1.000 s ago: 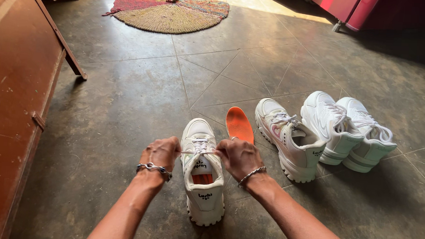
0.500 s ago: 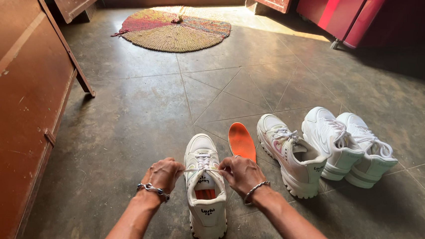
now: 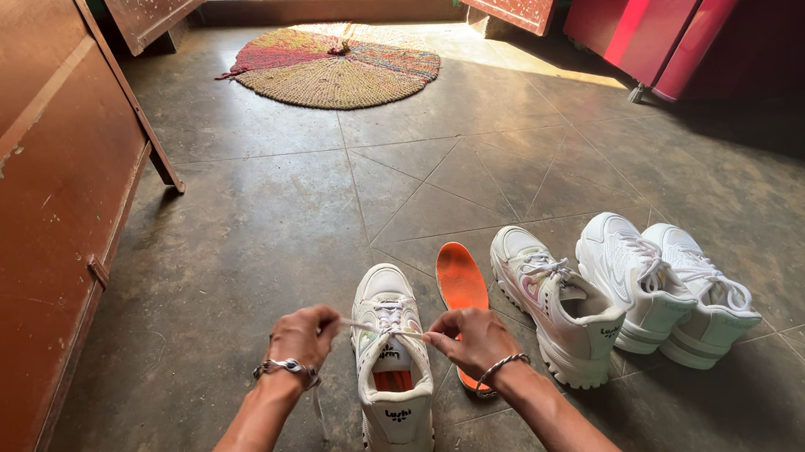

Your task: The person removes the existing insole from a white sneaker, cleans the interior, and inserts a new orange insole. They then re-lace the shoe and adjust the laces.

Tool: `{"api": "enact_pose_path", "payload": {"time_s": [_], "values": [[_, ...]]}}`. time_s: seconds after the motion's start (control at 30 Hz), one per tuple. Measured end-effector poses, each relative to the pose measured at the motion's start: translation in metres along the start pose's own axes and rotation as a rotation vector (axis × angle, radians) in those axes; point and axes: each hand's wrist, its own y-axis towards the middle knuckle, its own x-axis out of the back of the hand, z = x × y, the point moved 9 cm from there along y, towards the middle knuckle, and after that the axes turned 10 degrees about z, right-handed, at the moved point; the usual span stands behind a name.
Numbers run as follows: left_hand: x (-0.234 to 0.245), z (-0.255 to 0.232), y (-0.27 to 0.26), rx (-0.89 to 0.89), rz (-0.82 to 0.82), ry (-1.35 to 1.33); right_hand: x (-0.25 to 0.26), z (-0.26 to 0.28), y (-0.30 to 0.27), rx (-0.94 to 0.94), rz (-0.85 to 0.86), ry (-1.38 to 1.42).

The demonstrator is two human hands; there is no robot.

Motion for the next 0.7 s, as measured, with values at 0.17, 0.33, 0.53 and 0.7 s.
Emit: {"api": "enact_pose_path", "payload": {"time_s": [0.17,0.33,0.53,0.7], "values": [[0.014,0.017,-0.003,0.059,-0.044,0.271,0.001,-0.007,0.000,0.005,0.301,0.070],[0.015,0.007,0.000,0.249,-0.018,-0.520,0.035,0.029,-0.001,0.356,0.055,-0.188],[0.007,-0.072,-0.002,-0.073,0.147,-0.894,0.057,0.061,-0.013,0.408,-0.272,-0.575],[-0.002,-0.089,-0.007,-0.120,0.269,-1.039,0.070,0.093,-0.037,0.731,-0.532,-0.549]]}}
